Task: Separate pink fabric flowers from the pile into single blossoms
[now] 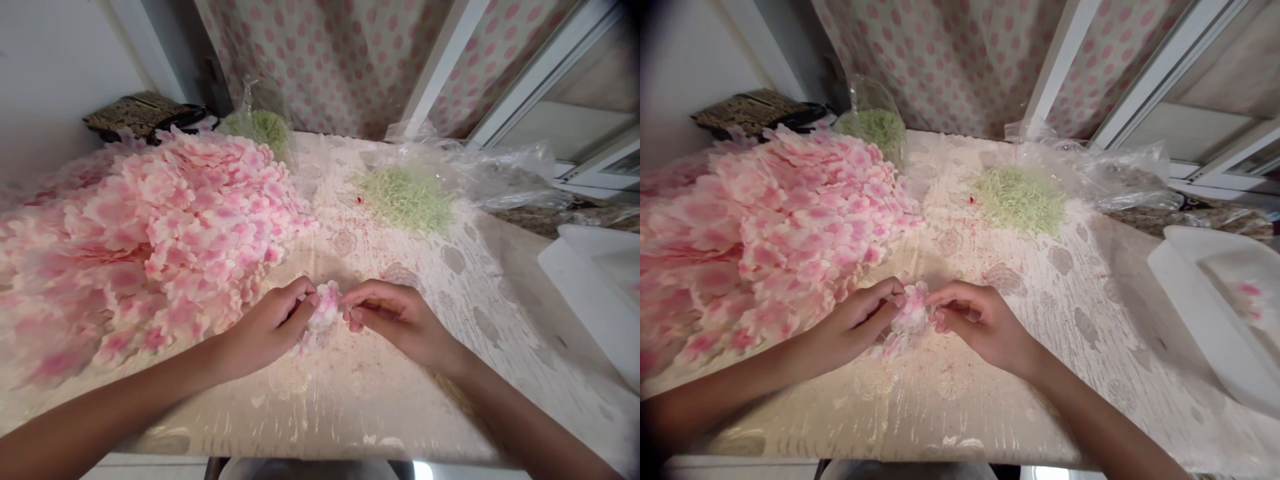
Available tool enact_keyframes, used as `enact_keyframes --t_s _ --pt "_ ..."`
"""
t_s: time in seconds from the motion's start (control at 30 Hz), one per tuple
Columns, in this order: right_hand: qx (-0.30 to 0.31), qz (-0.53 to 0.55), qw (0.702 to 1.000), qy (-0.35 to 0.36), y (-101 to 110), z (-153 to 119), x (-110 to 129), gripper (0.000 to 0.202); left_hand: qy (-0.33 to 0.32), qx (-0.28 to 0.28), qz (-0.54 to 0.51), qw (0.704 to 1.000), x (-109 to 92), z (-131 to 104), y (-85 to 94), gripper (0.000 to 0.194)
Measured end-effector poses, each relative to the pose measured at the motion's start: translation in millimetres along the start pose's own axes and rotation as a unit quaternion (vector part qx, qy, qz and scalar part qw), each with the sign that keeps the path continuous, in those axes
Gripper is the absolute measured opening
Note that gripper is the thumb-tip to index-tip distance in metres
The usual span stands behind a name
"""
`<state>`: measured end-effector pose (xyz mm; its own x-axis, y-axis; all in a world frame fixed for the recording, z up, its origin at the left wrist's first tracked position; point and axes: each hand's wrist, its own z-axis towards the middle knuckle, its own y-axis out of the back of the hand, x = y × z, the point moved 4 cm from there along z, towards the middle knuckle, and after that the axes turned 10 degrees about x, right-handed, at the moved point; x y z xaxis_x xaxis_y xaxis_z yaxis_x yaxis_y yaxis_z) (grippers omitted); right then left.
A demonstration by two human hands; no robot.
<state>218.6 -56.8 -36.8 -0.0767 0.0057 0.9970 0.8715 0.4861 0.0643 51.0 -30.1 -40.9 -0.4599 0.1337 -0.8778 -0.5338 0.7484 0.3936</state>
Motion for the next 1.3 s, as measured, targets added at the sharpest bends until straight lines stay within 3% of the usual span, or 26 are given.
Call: enact_keyframes --t_s 0.33,0.5,0.63,0.77,0.93,1.3 --pt "-0.007 -0.056 0.998 -0.011 -2 -1 -1 0.02 -0.003 -0.005 0.02 1.0 1 -1 -0.1 0.024" --pt "-0.018 -0.111 0.994 -0.011 -3 -1 1 0.007 -0.011 -0.011 0.066 0.998 0 -2 -1.1 0.023" --pt "-0.014 -0.135 0.99 0.033 -3 -1 2 0.004 -0.017 -0.015 0.069 0.997 -1 -2 -2.2 0.023" --pt "-0.026 -0.122 0.988 0.088 -4 -4 5 0.007 -0.018 -0.018 0.071 0.997 -2 -3 -3.1 0.022" --pt "-0.045 -0.11 0.988 0.093 -12 -6 9 0.011 -0.019 -0.019 0.042 0.999 -1 -4 -6.5 0.023" --pt "-0.033 0.058 0.998 0.002 -29 -3 -1 0.005 -0.065 -0.045 -0.019 0.997 -15 -8 -13.3 0.022"
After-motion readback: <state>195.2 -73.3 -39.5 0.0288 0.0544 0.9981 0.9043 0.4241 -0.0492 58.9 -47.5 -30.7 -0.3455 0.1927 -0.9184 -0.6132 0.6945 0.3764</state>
